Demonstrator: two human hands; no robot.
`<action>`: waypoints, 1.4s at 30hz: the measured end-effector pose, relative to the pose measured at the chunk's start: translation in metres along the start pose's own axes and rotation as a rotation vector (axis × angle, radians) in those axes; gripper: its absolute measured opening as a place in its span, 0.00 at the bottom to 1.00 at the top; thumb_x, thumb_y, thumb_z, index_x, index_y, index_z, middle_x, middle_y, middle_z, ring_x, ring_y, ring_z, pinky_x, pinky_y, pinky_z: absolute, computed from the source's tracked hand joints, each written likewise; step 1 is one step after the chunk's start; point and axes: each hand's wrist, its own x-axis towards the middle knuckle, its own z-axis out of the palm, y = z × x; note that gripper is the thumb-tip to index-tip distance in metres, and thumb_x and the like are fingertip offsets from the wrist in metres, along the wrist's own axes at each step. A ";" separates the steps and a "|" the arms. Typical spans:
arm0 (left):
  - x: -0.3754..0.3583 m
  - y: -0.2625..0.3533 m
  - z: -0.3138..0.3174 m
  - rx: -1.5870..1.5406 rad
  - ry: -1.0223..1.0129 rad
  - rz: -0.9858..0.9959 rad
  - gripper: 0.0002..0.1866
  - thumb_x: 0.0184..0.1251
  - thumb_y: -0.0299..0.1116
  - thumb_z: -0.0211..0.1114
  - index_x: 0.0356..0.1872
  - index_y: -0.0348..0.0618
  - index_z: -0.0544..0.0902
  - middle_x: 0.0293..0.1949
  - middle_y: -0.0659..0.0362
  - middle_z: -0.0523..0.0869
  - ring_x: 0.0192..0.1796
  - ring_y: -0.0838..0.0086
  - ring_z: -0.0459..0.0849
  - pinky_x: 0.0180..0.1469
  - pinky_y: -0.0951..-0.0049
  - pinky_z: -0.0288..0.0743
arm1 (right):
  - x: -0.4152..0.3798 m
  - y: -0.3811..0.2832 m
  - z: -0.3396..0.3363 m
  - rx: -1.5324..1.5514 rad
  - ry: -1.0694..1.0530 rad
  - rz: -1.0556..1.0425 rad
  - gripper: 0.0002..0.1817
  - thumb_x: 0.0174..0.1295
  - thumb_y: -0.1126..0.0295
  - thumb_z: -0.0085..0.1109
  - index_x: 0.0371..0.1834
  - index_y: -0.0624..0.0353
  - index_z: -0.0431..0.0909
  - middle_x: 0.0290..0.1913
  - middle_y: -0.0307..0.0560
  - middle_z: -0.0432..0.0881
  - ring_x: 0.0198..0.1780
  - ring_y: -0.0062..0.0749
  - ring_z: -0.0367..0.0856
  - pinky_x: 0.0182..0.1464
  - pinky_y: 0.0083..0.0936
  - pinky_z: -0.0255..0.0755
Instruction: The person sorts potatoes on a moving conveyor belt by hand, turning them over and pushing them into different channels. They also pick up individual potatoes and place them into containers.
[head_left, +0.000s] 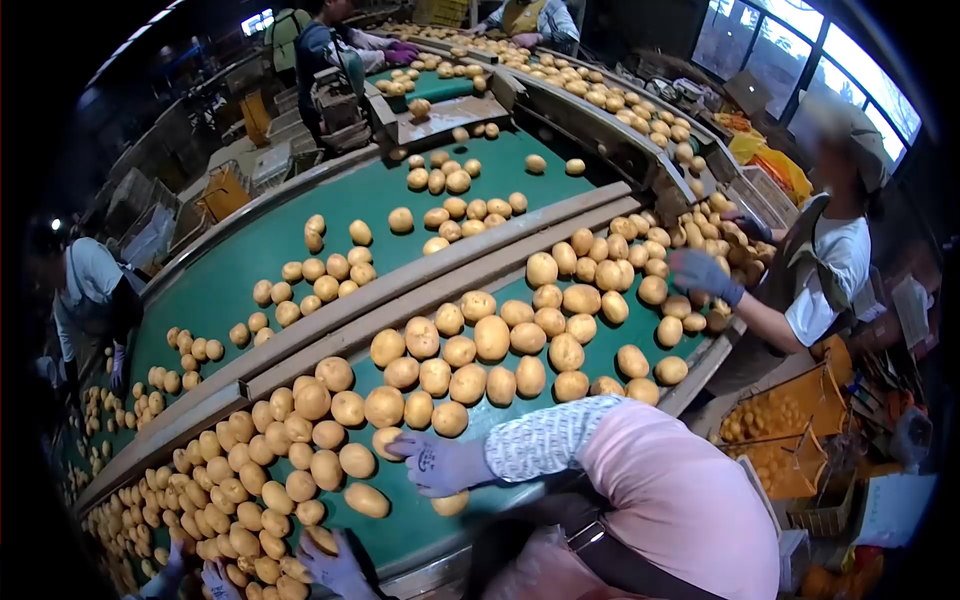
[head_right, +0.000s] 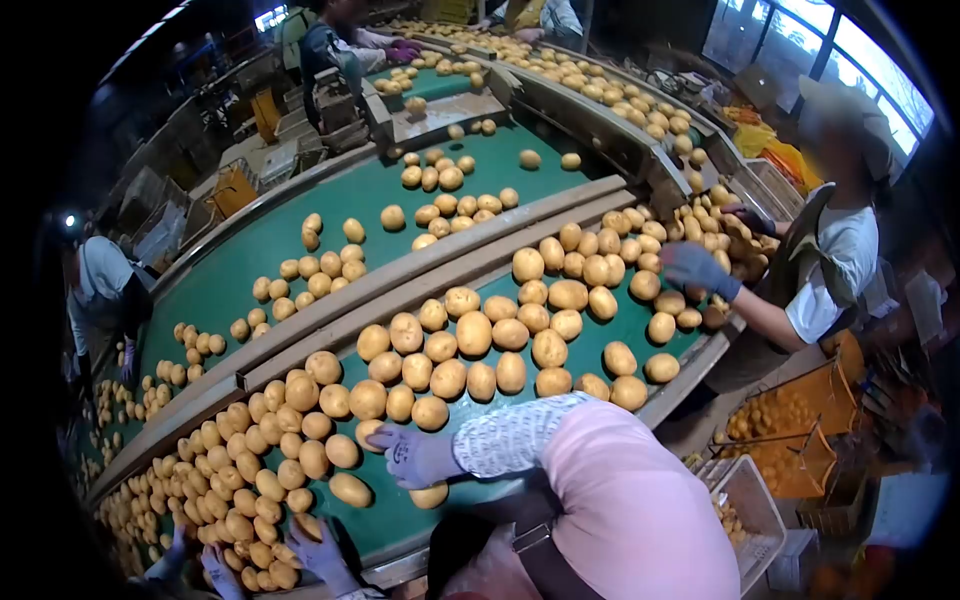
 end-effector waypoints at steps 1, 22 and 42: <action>-0.017 0.000 0.015 -0.493 0.036 0.169 0.35 0.65 0.45 0.69 0.71 0.43 0.70 0.66 0.44 0.70 0.66 0.48 0.73 0.68 0.53 0.68 | -0.006 0.002 -0.032 0.128 0.041 0.110 0.16 0.59 0.56 0.61 0.18 0.51 0.83 0.32 0.46 0.82 0.59 0.44 0.78 0.65 0.42 0.69; -0.072 0.077 -0.010 -0.111 0.079 -0.097 0.42 0.60 0.59 0.68 0.71 0.43 0.71 0.73 0.39 0.65 0.73 0.30 0.58 0.72 0.38 0.59 | 0.126 -0.001 -0.002 0.291 -0.270 -0.324 0.33 0.63 0.46 0.57 0.70 0.46 0.71 0.76 0.55 0.63 0.49 0.57 0.82 0.50 0.49 0.77; -0.160 0.177 0.010 -0.291 -0.070 0.094 0.33 0.61 0.58 0.70 0.53 0.35 0.81 0.49 0.42 0.82 0.55 0.46 0.80 0.58 0.52 0.74 | -0.002 0.036 -0.038 0.495 -0.062 -0.217 0.17 0.54 0.58 0.63 0.34 0.64 0.80 0.43 0.55 0.81 0.38 0.48 0.83 0.41 0.43 0.78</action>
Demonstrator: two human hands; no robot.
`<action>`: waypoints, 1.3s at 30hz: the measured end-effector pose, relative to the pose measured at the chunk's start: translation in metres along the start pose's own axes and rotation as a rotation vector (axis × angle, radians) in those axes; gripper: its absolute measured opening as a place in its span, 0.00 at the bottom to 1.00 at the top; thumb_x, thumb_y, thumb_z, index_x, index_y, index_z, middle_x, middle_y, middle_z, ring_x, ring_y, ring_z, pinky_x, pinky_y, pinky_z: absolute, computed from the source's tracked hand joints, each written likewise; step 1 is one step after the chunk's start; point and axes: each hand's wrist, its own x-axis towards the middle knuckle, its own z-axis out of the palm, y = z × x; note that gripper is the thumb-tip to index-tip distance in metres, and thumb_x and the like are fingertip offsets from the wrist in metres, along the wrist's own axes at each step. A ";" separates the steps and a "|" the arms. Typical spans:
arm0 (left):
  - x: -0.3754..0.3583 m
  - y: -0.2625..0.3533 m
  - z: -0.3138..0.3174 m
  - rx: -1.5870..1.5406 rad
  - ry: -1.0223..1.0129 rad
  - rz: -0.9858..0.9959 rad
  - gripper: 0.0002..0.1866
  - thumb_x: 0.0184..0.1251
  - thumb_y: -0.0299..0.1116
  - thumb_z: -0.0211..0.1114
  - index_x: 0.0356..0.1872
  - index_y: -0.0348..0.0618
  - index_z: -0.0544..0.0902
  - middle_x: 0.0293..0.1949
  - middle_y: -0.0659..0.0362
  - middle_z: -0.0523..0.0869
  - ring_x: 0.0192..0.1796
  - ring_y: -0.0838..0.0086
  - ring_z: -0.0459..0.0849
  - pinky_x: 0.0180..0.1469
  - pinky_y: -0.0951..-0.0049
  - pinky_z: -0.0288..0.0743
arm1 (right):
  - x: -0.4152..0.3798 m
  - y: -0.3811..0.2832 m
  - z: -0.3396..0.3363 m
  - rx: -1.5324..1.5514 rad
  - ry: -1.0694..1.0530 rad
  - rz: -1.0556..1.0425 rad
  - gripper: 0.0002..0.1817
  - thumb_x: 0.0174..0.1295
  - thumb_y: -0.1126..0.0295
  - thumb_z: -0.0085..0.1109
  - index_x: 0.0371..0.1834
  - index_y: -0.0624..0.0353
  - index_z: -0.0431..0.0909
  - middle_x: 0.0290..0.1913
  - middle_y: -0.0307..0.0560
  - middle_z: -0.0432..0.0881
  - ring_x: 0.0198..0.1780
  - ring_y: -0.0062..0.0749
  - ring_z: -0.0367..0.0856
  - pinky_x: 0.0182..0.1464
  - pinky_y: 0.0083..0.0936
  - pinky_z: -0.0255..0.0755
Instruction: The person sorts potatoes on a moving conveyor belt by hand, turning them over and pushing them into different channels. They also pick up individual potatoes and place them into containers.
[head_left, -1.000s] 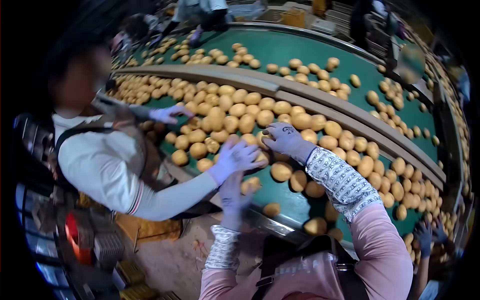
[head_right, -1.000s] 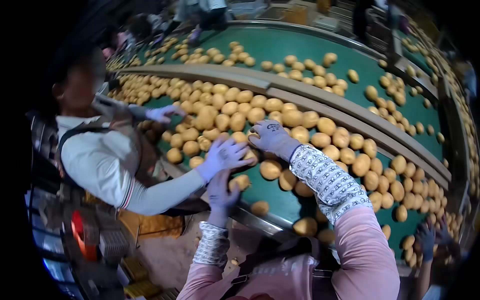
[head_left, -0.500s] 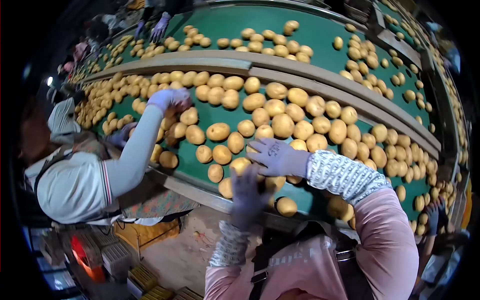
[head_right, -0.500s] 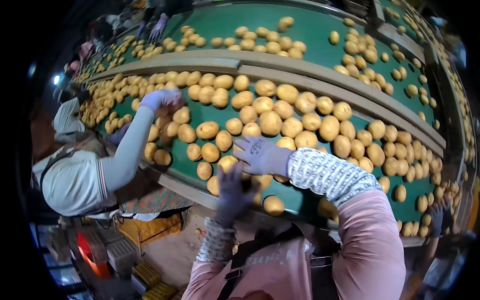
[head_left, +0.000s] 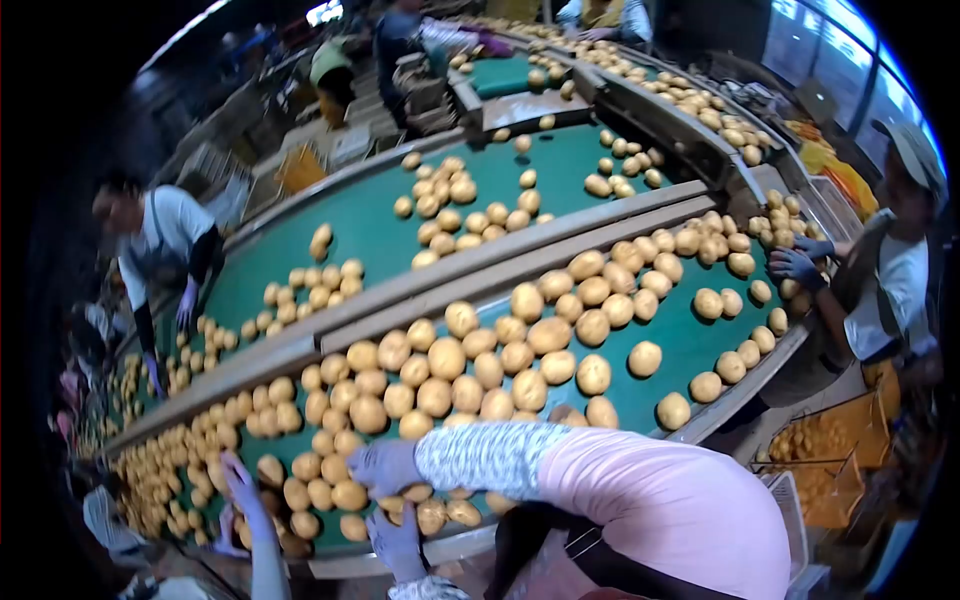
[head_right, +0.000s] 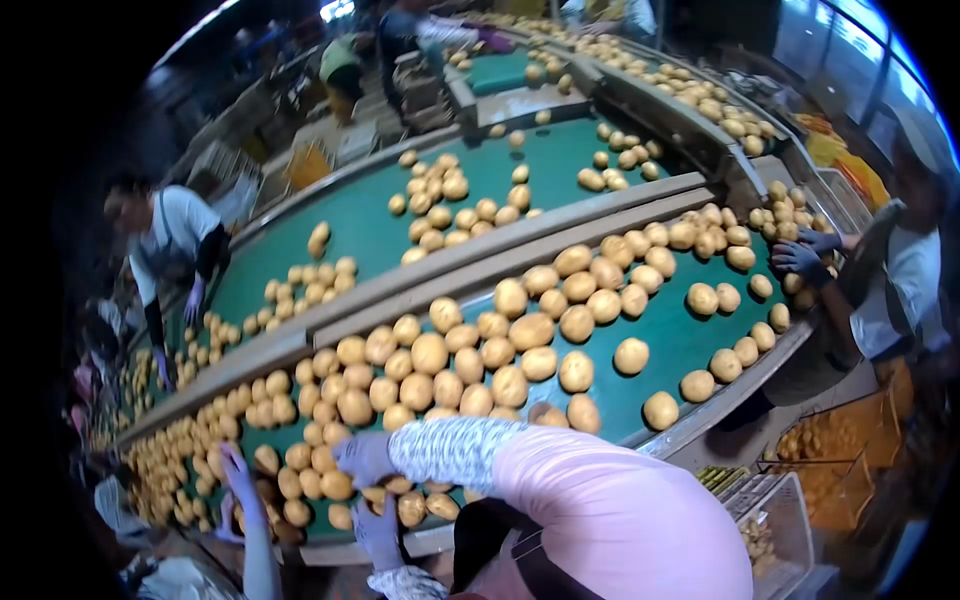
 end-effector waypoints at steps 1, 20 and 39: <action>0.006 0.009 0.001 -0.070 -0.163 -0.093 0.35 0.61 0.59 0.69 0.55 0.35 0.81 0.53 0.39 0.81 0.54 0.46 0.81 0.58 0.54 0.75 | -0.001 -0.019 -0.013 -0.066 -0.082 0.134 0.17 0.57 0.59 0.62 0.40 0.63 0.82 0.49 0.55 0.79 0.44 0.49 0.83 0.45 0.45 0.78; -0.121 0.144 0.241 -0.272 -0.088 0.594 0.29 0.78 0.41 0.55 0.75 0.44 0.64 0.74 0.49 0.68 0.73 0.57 0.69 0.74 0.55 0.62 | -0.197 0.000 -0.006 -1.045 -0.554 -0.066 0.21 0.50 0.54 0.66 0.46 0.50 0.84 0.46 0.39 0.82 0.48 0.33 0.77 0.51 0.38 0.68; -0.221 0.556 0.236 -0.749 -0.762 0.756 0.23 0.68 0.35 0.70 0.61 0.42 0.79 0.56 0.47 0.83 0.55 0.55 0.85 0.59 0.62 0.78 | -0.660 0.113 -0.373 0.039 -0.456 0.938 0.22 0.62 0.50 0.54 0.39 0.58 0.88 0.34 0.56 0.86 0.37 0.49 0.86 0.45 0.42 0.78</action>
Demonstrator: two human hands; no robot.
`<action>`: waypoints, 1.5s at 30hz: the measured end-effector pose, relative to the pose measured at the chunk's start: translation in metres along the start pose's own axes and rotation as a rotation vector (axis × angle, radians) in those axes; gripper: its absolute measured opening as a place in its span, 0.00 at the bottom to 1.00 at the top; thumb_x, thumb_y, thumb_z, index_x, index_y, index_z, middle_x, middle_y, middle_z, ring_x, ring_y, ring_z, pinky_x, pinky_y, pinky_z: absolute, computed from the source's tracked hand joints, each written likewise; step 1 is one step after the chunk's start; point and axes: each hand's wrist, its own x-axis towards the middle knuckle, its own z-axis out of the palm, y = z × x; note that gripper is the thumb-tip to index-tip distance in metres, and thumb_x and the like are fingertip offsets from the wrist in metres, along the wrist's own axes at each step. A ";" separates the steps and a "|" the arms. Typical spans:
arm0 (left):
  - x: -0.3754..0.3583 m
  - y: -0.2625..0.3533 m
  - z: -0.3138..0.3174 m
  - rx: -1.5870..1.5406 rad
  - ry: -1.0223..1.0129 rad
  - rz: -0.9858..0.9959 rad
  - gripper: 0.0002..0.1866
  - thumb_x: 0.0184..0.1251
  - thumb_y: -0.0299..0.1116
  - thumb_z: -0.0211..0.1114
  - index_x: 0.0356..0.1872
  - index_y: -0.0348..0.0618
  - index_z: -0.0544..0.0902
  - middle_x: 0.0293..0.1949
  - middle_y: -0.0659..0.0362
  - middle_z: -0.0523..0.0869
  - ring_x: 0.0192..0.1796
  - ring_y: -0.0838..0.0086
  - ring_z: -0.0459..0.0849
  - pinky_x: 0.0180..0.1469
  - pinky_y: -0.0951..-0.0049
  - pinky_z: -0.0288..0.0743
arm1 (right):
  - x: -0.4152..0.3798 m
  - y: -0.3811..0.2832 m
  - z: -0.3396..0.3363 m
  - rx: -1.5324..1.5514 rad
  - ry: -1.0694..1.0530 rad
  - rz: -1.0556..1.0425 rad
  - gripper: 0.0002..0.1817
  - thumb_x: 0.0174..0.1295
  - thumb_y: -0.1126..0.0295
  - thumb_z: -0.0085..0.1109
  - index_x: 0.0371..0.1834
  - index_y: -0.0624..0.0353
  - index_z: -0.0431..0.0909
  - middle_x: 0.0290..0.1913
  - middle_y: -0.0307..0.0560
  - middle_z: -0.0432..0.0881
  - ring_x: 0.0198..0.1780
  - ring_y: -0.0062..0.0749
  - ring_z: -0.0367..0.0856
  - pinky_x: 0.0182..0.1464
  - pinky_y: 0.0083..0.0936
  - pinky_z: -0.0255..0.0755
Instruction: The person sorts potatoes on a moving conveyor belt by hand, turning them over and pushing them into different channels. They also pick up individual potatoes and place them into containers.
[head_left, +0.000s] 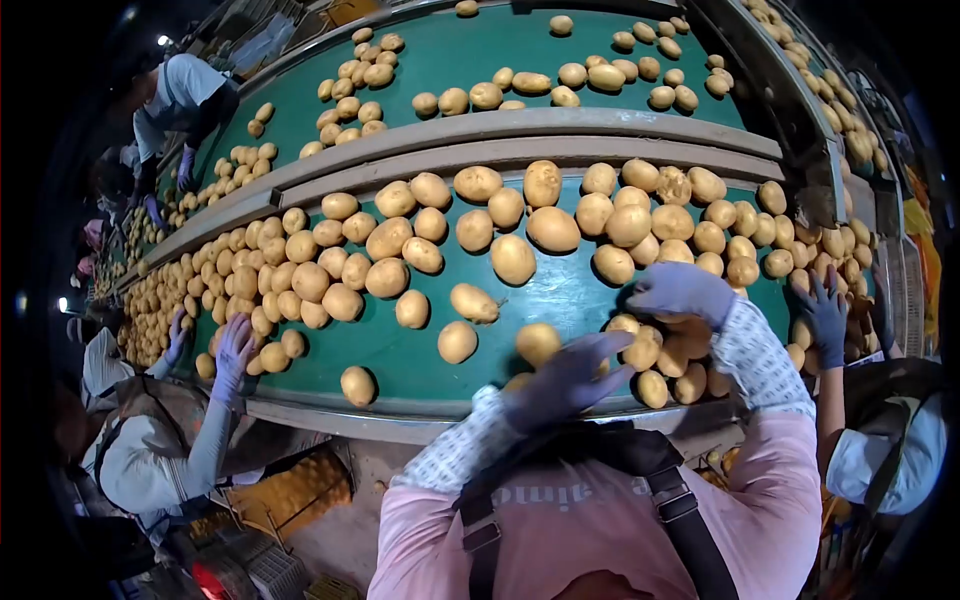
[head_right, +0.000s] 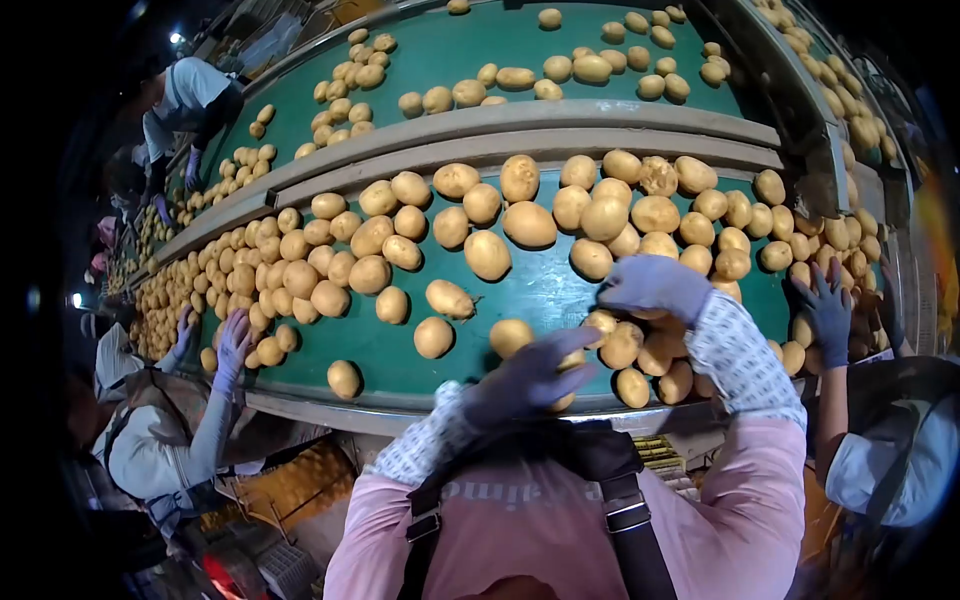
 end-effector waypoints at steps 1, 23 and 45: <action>-0.022 0.012 -0.019 -0.011 0.027 -0.184 0.23 0.67 0.34 0.70 0.62 0.41 0.78 0.57 0.48 0.84 0.57 0.56 0.84 0.60 0.63 0.77 | -0.030 -0.015 -0.021 0.085 -0.066 0.218 0.23 0.63 0.48 0.53 0.39 0.57 0.88 0.33 0.56 0.86 0.38 0.49 0.85 0.45 0.43 0.78; -0.114 -0.016 0.002 0.716 0.376 -0.254 0.48 0.53 0.46 0.80 0.72 0.36 0.67 0.72 0.40 0.66 0.71 0.40 0.67 0.71 0.43 0.63 | -0.118 0.008 0.141 -0.103 0.755 -0.196 0.34 0.57 0.49 0.66 0.67 0.49 0.73 0.71 0.53 0.70 0.71 0.54 0.67 0.70 0.71 0.50; -0.030 -0.025 0.003 1.107 0.314 -0.586 0.39 0.66 0.60 0.63 0.73 0.49 0.71 0.75 0.42 0.63 0.77 0.44 0.60 0.77 0.33 0.41 | -0.026 -0.020 0.137 -0.060 0.986 -0.318 0.34 0.57 0.43 0.64 0.62 0.51 0.75 0.64 0.54 0.74 0.71 0.55 0.66 0.73 0.60 0.50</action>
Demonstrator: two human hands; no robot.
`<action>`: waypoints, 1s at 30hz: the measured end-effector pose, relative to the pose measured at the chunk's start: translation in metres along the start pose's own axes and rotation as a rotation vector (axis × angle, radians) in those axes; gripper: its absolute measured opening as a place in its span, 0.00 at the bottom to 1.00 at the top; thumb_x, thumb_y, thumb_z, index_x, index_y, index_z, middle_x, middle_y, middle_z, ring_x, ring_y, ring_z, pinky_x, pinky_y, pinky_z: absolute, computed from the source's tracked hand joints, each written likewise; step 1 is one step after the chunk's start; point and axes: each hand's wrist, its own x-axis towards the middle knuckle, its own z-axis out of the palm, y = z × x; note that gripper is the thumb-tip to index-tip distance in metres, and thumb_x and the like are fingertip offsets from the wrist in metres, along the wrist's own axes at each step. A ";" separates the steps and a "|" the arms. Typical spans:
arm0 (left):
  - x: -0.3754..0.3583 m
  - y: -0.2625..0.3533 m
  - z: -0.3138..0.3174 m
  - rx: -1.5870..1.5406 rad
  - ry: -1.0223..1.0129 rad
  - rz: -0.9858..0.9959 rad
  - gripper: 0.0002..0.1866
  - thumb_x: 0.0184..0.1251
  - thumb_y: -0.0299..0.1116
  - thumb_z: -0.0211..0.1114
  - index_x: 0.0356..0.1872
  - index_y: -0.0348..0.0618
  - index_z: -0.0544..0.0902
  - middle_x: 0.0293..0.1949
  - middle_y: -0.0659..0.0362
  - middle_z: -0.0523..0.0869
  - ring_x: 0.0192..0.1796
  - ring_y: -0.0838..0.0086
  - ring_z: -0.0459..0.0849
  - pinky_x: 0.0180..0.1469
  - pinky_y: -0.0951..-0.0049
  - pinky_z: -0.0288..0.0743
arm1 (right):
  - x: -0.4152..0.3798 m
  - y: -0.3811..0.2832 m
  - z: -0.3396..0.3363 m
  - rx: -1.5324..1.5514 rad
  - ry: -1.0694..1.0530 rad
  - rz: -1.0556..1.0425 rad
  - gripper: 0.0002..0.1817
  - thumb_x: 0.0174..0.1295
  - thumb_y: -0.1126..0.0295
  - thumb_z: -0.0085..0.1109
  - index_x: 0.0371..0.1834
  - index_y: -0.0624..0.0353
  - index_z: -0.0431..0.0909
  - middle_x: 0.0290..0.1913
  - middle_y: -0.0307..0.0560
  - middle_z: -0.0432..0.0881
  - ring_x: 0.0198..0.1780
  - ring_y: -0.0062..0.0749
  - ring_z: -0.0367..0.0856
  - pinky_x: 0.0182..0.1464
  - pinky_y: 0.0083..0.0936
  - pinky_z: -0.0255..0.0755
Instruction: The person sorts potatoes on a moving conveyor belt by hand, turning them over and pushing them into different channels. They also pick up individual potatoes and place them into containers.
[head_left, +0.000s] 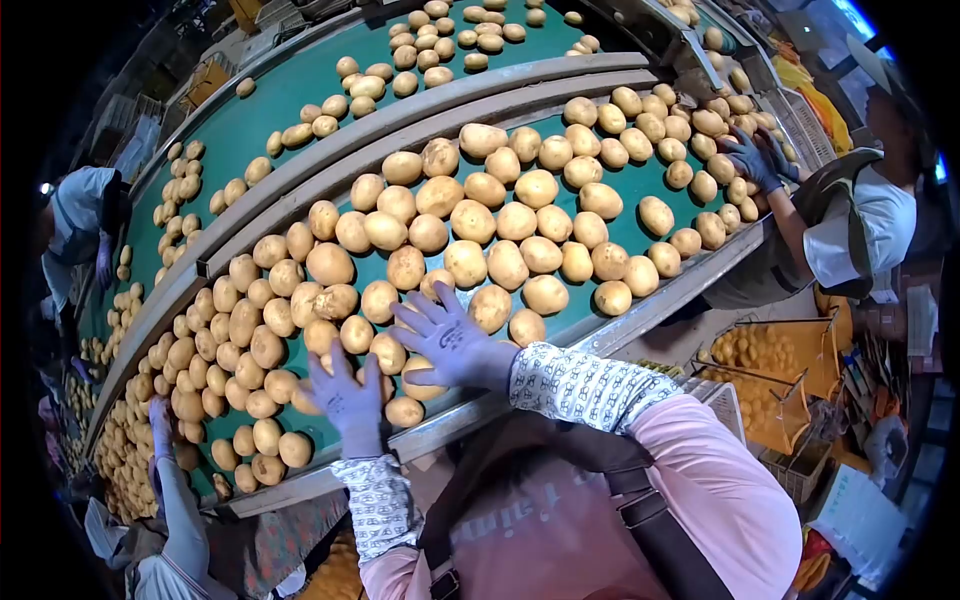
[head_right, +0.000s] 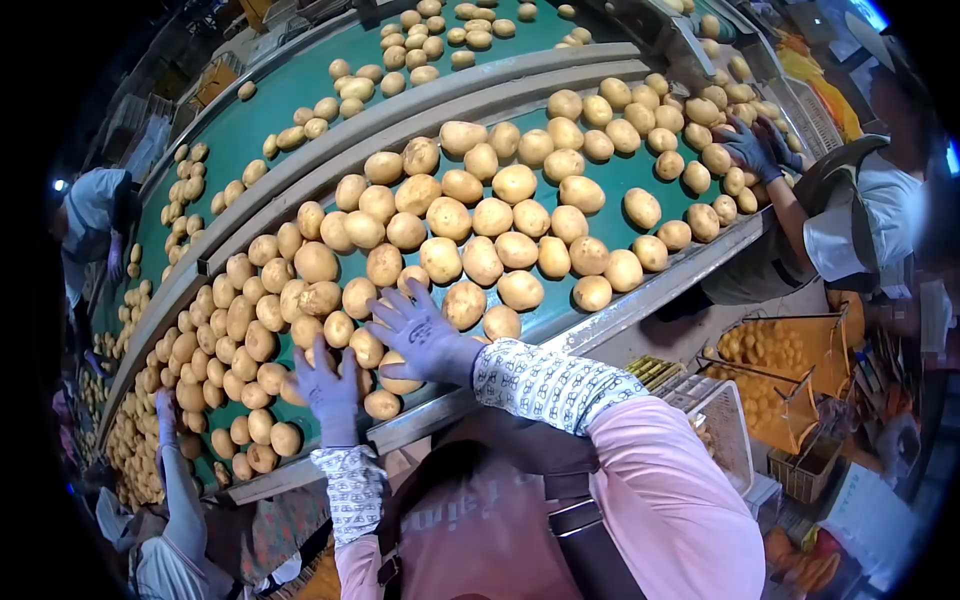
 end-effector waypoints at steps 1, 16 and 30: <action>-0.001 0.001 0.016 -0.149 0.161 0.106 0.38 0.62 0.57 0.67 0.69 0.47 0.75 0.74 0.43 0.64 0.76 0.44 0.61 0.77 0.35 0.46 | -0.005 0.006 -0.001 0.041 -0.029 0.016 0.34 0.58 0.43 0.63 0.63 0.50 0.74 0.65 0.54 0.73 0.72 0.55 0.64 0.75 0.61 0.46; -0.033 0.057 0.007 -0.141 0.062 0.252 0.48 0.50 0.53 0.76 0.73 0.47 0.69 0.75 0.46 0.64 0.75 0.36 0.57 0.74 0.28 0.46 | -0.157 0.139 -0.139 -0.300 -0.251 0.571 0.41 0.61 0.43 0.61 0.75 0.52 0.65 0.77 0.60 0.60 0.77 0.63 0.55 0.75 0.67 0.40; -0.004 0.273 0.046 -0.077 -0.128 0.392 0.46 0.57 0.61 0.69 0.77 0.58 0.66 0.79 0.43 0.56 0.79 0.35 0.51 0.73 0.24 0.36 | -0.217 0.407 -0.215 -0.512 -0.212 0.789 0.33 0.73 0.46 0.48 0.79 0.44 0.60 0.80 0.60 0.55 0.81 0.56 0.49 0.77 0.66 0.36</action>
